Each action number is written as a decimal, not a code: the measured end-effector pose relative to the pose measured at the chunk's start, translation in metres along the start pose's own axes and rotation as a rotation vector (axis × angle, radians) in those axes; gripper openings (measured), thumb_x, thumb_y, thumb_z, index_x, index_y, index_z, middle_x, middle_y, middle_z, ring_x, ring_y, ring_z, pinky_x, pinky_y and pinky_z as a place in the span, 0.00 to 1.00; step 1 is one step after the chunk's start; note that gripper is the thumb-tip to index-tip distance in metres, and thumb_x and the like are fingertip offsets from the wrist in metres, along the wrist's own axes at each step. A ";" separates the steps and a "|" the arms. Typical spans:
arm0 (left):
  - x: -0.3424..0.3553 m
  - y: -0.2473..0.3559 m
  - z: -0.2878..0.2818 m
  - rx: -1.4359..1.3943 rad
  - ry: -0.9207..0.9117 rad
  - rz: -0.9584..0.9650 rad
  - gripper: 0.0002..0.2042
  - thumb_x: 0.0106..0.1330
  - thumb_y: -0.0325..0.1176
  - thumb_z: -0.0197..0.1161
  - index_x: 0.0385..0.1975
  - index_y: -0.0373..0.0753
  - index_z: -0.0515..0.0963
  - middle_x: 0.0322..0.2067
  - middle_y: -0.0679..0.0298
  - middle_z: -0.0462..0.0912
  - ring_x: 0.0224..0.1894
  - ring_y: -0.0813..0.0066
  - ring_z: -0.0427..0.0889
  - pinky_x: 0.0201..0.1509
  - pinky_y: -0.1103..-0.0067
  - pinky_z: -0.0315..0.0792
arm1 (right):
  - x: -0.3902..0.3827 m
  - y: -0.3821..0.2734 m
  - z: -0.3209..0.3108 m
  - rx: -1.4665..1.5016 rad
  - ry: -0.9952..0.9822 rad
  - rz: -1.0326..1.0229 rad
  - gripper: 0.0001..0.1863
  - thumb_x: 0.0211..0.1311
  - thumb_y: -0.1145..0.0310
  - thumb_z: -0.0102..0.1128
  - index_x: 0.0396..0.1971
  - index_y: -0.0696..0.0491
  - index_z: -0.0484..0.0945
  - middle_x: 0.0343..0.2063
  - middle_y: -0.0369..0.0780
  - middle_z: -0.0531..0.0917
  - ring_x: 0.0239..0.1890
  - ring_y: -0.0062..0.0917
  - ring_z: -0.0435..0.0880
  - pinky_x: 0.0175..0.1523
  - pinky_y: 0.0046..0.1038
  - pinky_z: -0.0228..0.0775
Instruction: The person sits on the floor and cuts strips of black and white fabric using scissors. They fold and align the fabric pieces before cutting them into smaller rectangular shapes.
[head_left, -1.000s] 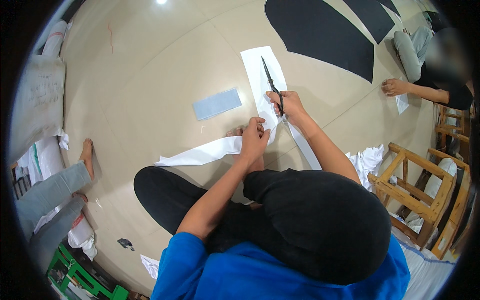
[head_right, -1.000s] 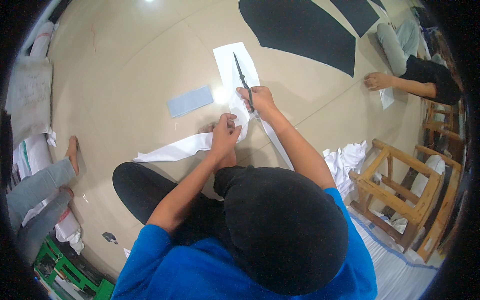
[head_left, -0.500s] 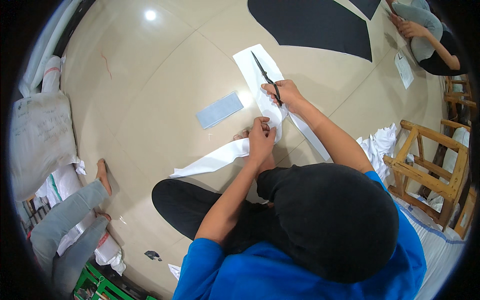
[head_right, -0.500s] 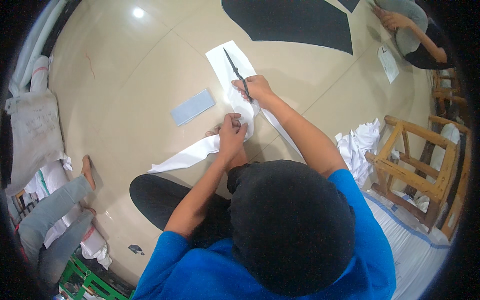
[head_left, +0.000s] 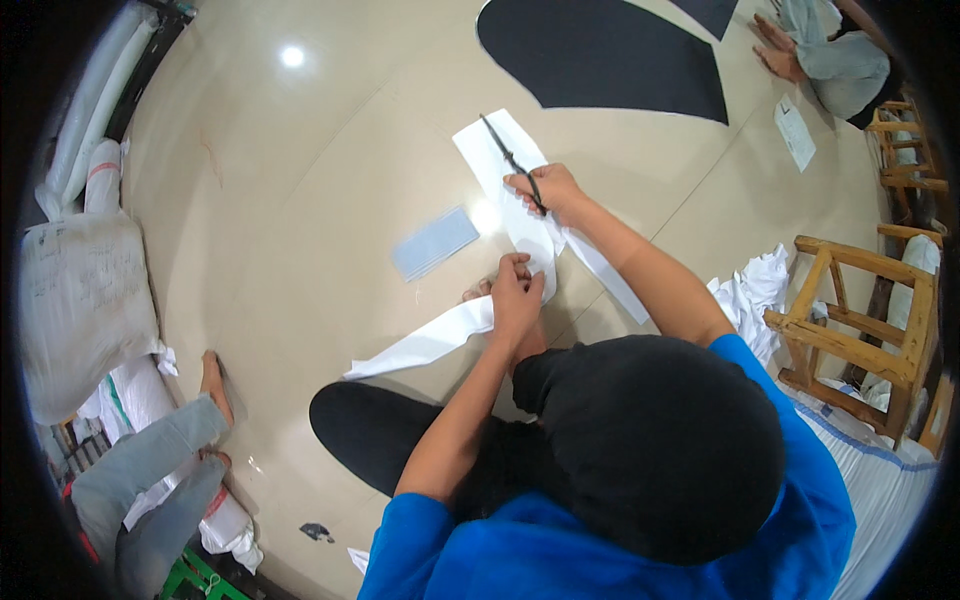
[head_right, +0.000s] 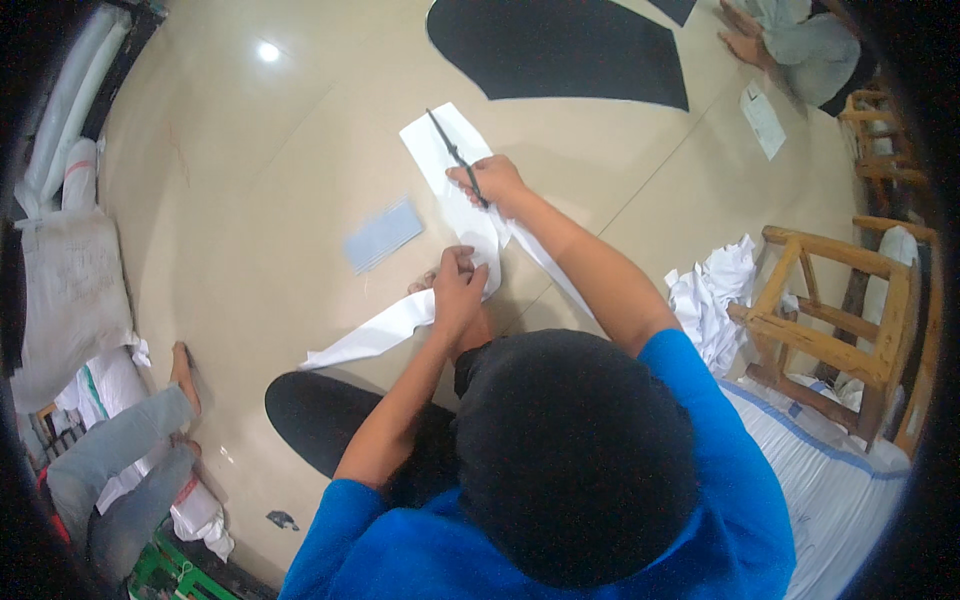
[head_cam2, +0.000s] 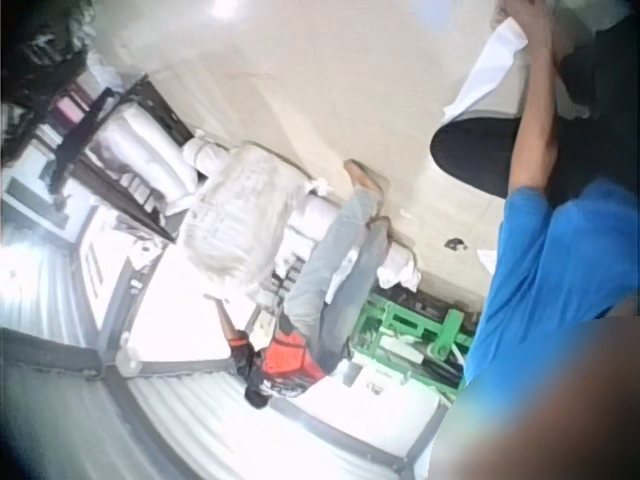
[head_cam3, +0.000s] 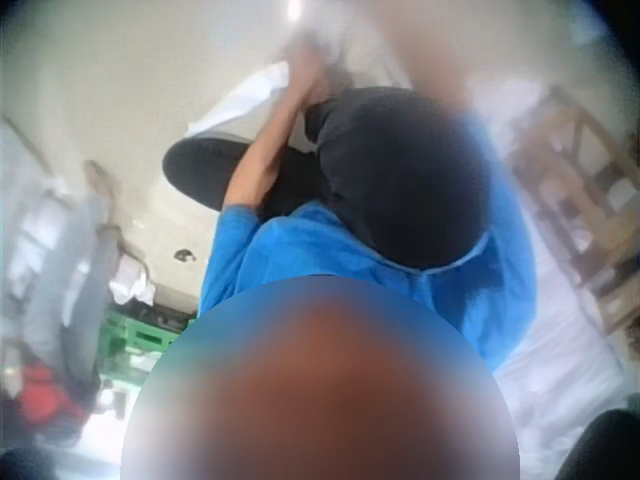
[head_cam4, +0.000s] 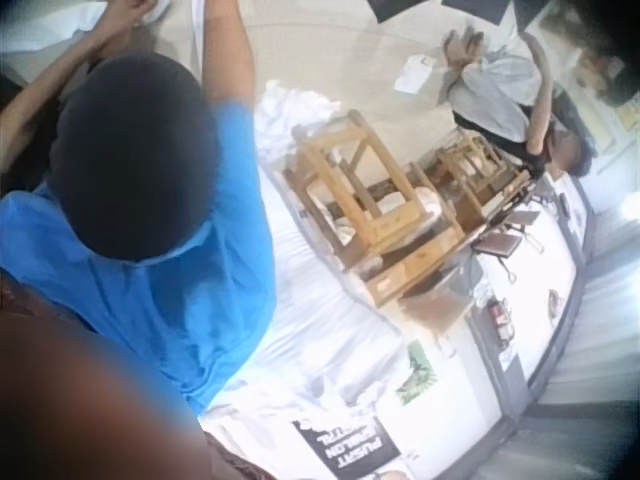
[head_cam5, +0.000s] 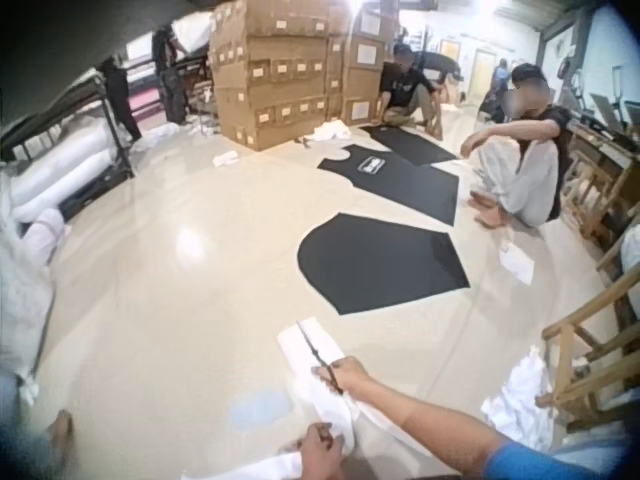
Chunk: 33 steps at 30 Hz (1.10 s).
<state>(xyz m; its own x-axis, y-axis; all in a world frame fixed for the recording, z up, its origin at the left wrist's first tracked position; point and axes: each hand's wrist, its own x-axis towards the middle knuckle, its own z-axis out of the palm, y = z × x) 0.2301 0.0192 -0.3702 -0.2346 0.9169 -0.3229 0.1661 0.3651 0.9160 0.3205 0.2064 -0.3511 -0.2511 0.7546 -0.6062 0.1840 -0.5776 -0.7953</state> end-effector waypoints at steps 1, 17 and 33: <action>0.002 -0.002 0.002 0.001 0.010 0.021 0.18 0.63 0.27 0.66 0.51 0.33 0.72 0.35 0.59 0.78 0.35 0.72 0.77 0.41 0.76 0.75 | 0.003 0.003 -0.005 -0.053 0.019 -0.015 0.19 0.53 0.58 0.75 0.18 0.58 0.79 0.14 0.37 0.77 0.16 0.19 0.74 0.20 0.24 0.64; -0.001 -0.004 -0.005 -0.047 0.027 0.008 0.17 0.65 0.25 0.65 0.51 0.33 0.69 0.32 0.65 0.72 0.32 0.78 0.74 0.37 0.80 0.72 | -0.147 0.125 -0.121 -0.841 0.721 -0.091 0.31 0.50 0.40 0.70 0.26 0.60 0.84 0.24 0.53 0.84 0.32 0.47 0.85 0.39 0.45 0.76; -0.015 0.083 -0.013 -0.086 -0.166 0.221 0.17 0.68 0.23 0.62 0.55 0.35 0.69 0.39 0.63 0.73 0.35 0.81 0.77 0.38 0.83 0.73 | -0.230 0.149 -0.202 -0.963 0.666 0.154 0.27 0.39 0.57 0.81 0.32 0.60 0.77 0.34 0.49 0.84 0.41 0.42 0.83 0.47 0.39 0.76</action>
<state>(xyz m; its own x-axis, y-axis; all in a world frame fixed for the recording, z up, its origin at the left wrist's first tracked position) 0.2345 0.0338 -0.2858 -0.0407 0.9892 -0.1411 0.1122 0.1448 0.9831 0.5979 0.0101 -0.3312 0.3292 0.8759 -0.3528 0.8814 -0.4190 -0.2179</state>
